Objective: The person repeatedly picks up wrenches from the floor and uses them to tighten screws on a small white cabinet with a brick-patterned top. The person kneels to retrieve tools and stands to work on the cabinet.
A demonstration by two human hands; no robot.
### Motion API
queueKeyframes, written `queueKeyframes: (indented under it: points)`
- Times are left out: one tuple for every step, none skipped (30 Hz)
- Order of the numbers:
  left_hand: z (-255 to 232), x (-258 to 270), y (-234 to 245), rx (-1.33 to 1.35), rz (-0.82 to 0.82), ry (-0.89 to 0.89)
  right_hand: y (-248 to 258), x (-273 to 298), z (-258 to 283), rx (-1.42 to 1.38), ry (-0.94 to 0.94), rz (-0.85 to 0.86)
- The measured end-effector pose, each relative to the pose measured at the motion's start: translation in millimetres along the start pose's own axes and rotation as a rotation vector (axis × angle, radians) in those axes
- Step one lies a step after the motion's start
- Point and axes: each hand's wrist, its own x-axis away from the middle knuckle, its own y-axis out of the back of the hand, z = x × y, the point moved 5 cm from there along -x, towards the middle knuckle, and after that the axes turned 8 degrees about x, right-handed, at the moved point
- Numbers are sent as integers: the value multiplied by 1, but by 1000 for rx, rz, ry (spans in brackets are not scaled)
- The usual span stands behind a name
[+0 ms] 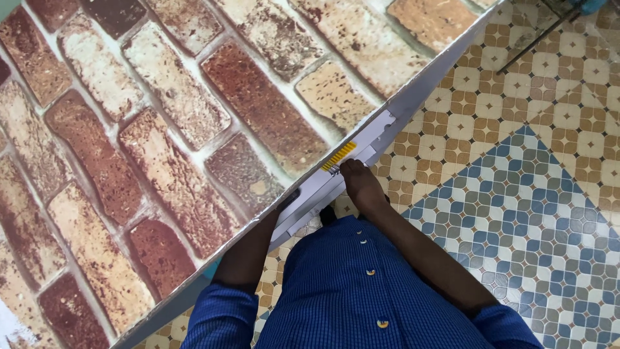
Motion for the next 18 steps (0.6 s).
queueKeyframes:
  points:
    - [-1,-1,-1,5,-2,-2,1,0,0,0,6,1]
    - [-1,-4,-2,4,0,-1,2,-1,0,0,12,2]
    - [-1,-2,-2,6,1,-1,3,0,0,0,16,4]
    - [-2,-1,-3,8,3,1,4,-1,2,40,47,-4]
    - [-2,-1,-3,12,-3,0,5,-2,4,80,79,-12]
    - [-3,-2,-4,17,-1,3,6,-3,7,121,111,-19]
    - [-3,-2,-4,19,-5,6,4,-4,8,162,105,52]
    - [-3,-3,-5,23,-6,5,2,-4,10,203,99,123]
    - [-4,-3,-4,27,-11,6,0,-6,12,244,95,194]
    - [-4,-6,-6,22,-10,4,-1,-9,14,278,91,233]
    - [-4,-3,-5,34,-11,2,-3,-11,15,309,84,272]
    - [-4,-3,-5,32,-10,1,-6,-12,14,340,76,312]
    - [-5,-2,-6,32,-7,2,-5,-12,13,297,61,290]
    - [-5,-1,-7,34,-5,0,-4,-11,10,253,46,267]
    - [-5,1,-5,36,-5,-1,-4,-11,8,209,32,241]
    - [-6,1,-4,35,-6,-1,-3,-11,6,160,23,187]
    - [-6,1,-4,35,-8,0,-1,-11,1,113,16,133]
    - [-6,0,-4,34,-11,1,1,-10,-3,65,8,79]
